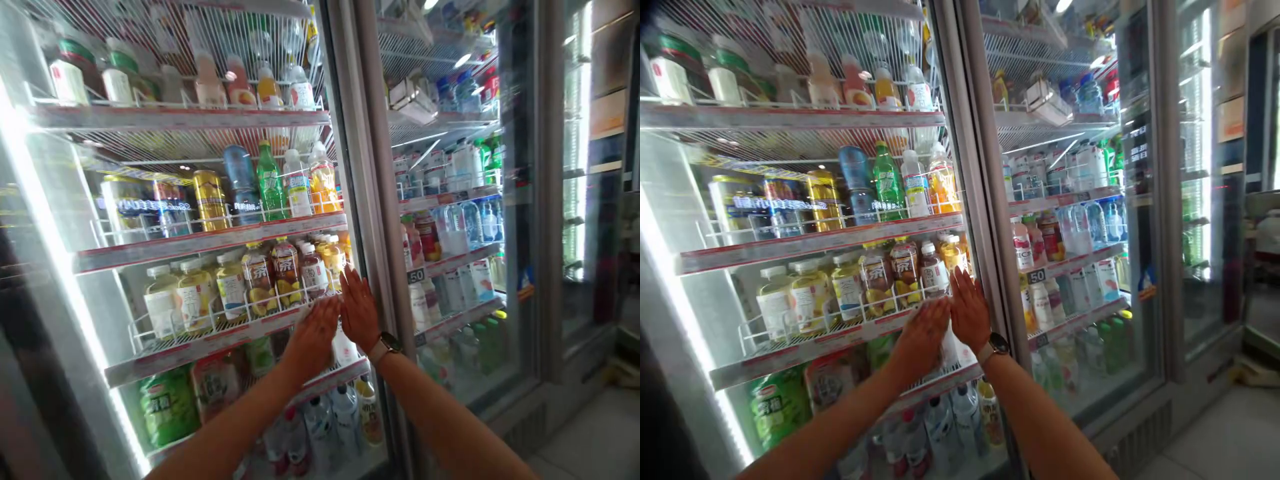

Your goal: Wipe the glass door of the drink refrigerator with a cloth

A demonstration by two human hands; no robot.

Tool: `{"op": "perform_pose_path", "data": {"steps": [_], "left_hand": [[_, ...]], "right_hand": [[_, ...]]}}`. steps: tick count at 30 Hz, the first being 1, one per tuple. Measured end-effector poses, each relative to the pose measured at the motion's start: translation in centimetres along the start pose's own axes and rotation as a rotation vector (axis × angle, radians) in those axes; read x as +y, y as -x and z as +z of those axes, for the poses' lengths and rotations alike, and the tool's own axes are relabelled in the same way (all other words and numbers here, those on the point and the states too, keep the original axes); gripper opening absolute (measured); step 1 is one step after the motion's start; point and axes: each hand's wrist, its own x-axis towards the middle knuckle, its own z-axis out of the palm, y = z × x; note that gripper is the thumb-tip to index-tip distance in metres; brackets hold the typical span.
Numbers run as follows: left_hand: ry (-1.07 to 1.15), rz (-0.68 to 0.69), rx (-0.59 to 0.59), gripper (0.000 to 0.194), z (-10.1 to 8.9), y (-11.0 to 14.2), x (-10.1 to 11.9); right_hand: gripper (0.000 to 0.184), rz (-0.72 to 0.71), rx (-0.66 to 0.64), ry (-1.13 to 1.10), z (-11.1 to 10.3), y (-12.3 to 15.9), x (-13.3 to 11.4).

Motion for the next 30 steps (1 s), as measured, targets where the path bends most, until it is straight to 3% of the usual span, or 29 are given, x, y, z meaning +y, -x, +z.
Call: {"op": "perform_pose_path", "data": {"steps": [6, 9, 11, 13, 15, 20, 22, 24, 26, 30], "left_hand": [[-0.040, 0.135, -0.096, 0.066, 2.7, 10.9, 7.2], [-0.037, 0.201, -0.093, 0.058, 3.0, 14.2, 8.5], [-0.012, 0.232, -0.093, 0.058, 2.8, 14.8, 8.1], [0.028, 0.221, -0.083, 0.063, 2.1, 13.7, 6.3], [0.058, 0.148, -0.047, 0.070, 0.8, 11.0, 3.3], [0.045, -0.204, 0.120, 0.074, -3.8, -0.4, -6.7], [0.028, -0.286, 0.165, 0.074, -4.8, -4.6, -9.3], [0.033, -0.296, 0.183, 0.074, -4.9, -7.3, -10.0], [0.045, -0.259, 0.177, 0.075, -4.2, -8.2, -8.9], [0.074, -0.132, 0.120, 0.079, -1.9, -6.0, -4.4]], "right_hand": [[0.070, 0.006, 0.005, -0.005, 0.0, 0.0, -0.1], [0.070, -0.006, 0.032, 0.011, 0.0, -0.1, -0.1], [0.070, -0.016, 0.047, 0.015, 0.0, -0.1, -0.1], [0.070, -0.014, 0.047, 0.015, 0.0, -0.2, -0.1], [0.071, -0.007, 0.041, 0.016, 0.0, -0.2, -0.1], [0.072, -0.004, 0.023, 0.000, -0.1, -0.2, -0.2], [0.072, 0.008, 0.023, -0.006, -0.2, -0.3, -0.3], [0.071, 0.013, 0.025, -0.011, -0.3, -0.3, -0.3], [0.070, 0.011, 0.033, -0.011, -0.3, -0.3, -0.3], [0.069, 0.004, 0.040, 0.010, -0.3, -0.3, -0.4]]}}
